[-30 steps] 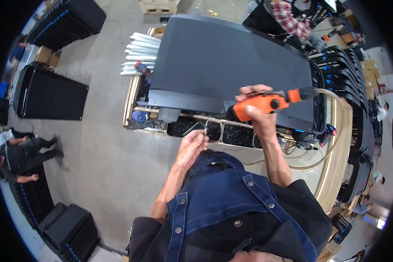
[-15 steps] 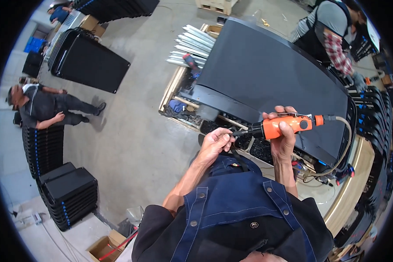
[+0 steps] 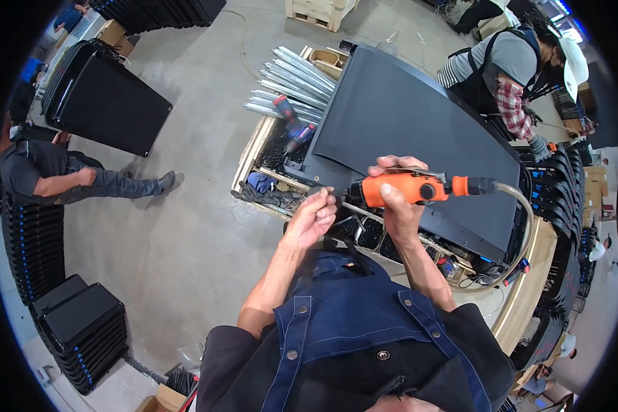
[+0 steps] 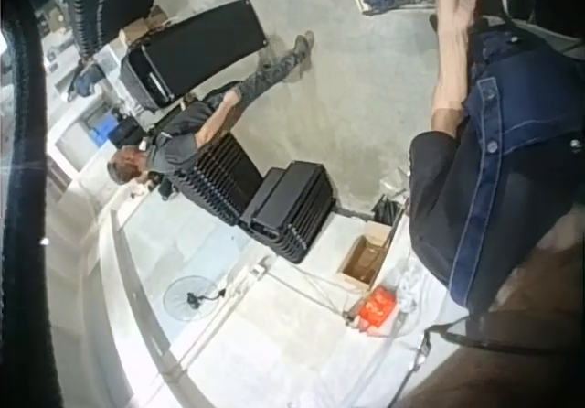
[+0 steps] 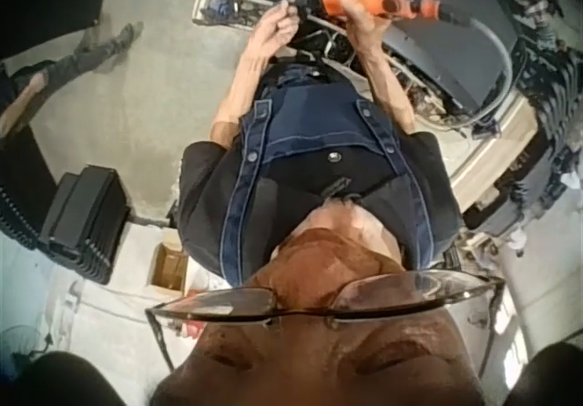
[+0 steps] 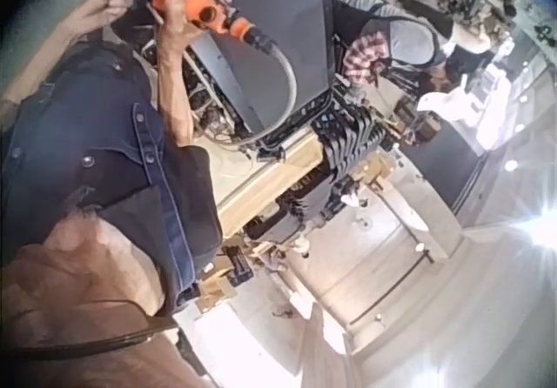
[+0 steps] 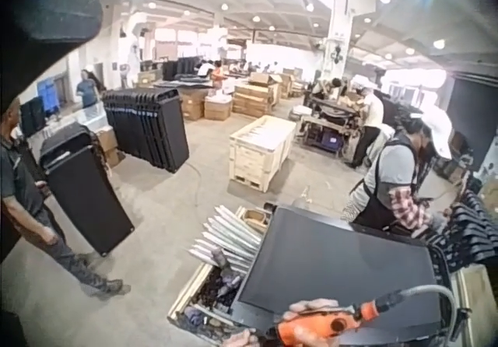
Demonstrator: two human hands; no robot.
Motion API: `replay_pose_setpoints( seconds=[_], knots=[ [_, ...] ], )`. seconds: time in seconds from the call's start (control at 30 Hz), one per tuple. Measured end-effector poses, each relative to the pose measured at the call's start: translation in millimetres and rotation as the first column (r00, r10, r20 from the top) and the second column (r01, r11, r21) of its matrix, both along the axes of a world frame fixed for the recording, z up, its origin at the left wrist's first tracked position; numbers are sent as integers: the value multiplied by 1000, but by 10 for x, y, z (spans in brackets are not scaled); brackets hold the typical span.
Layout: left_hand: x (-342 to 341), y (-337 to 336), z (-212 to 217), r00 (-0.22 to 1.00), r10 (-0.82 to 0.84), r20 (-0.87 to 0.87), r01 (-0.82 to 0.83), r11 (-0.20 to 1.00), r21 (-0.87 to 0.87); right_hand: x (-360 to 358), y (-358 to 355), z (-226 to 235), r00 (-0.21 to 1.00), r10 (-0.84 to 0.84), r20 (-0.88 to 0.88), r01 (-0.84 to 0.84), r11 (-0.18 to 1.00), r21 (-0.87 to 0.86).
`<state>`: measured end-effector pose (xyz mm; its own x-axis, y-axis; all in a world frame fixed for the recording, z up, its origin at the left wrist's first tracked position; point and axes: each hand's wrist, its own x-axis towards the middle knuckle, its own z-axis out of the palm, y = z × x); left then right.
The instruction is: Assembling the base frame and motor cover of a treadmill using power screwdrivers.
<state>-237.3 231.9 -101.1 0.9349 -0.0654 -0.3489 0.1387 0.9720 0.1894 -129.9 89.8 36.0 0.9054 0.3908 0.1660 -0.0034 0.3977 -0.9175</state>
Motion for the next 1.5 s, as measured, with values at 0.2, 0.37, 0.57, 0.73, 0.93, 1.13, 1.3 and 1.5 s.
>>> replay_pose_setpoints(
  seconds=[0.2, 0.37, 0.57, 0.73, 0.93, 1.13, 1.3, 1.5],
  knots=[
    [256, 49, -77, 989, 58, -137, -109, 906, -410, 38, 517, -195, 943, 119, 310, -73, 985, -157],
    [190, 128, 2, 986, -21, -163, -19, 969, -245, 100, 761, -273, 939, 196, 283, -136, 967, -216],
    [-180, 16, -102, 946, -211, -246, 184, 974, -128, 141, 907, -304, 888, 309, 341, -223, 937, -268],
    [-313, 62, -137, 947, -239, -214, 225, 970, -91, 59, 929, -151, 889, 277, 364, -132, 917, -376],
    [-182, 146, -98, 972, -133, -194, 123, 990, -62, -75, 747, -154, 802, 362, 475, -142, 888, -437],
    [-153, 112, -96, 966, -173, -193, 168, 985, -41, -32, 825, -198, 748, 387, 539, -148, 889, -433],
    [-248, 132, -64, 964, -177, -199, 182, 983, 5, 0, 899, -312, 888, 275, 368, -153, 932, -329],
    [-315, 55, -129, 959, -203, -197, 213, 977, 29, -56, 792, -108, 888, 342, 308, -196, 887, -419]
  ],
)
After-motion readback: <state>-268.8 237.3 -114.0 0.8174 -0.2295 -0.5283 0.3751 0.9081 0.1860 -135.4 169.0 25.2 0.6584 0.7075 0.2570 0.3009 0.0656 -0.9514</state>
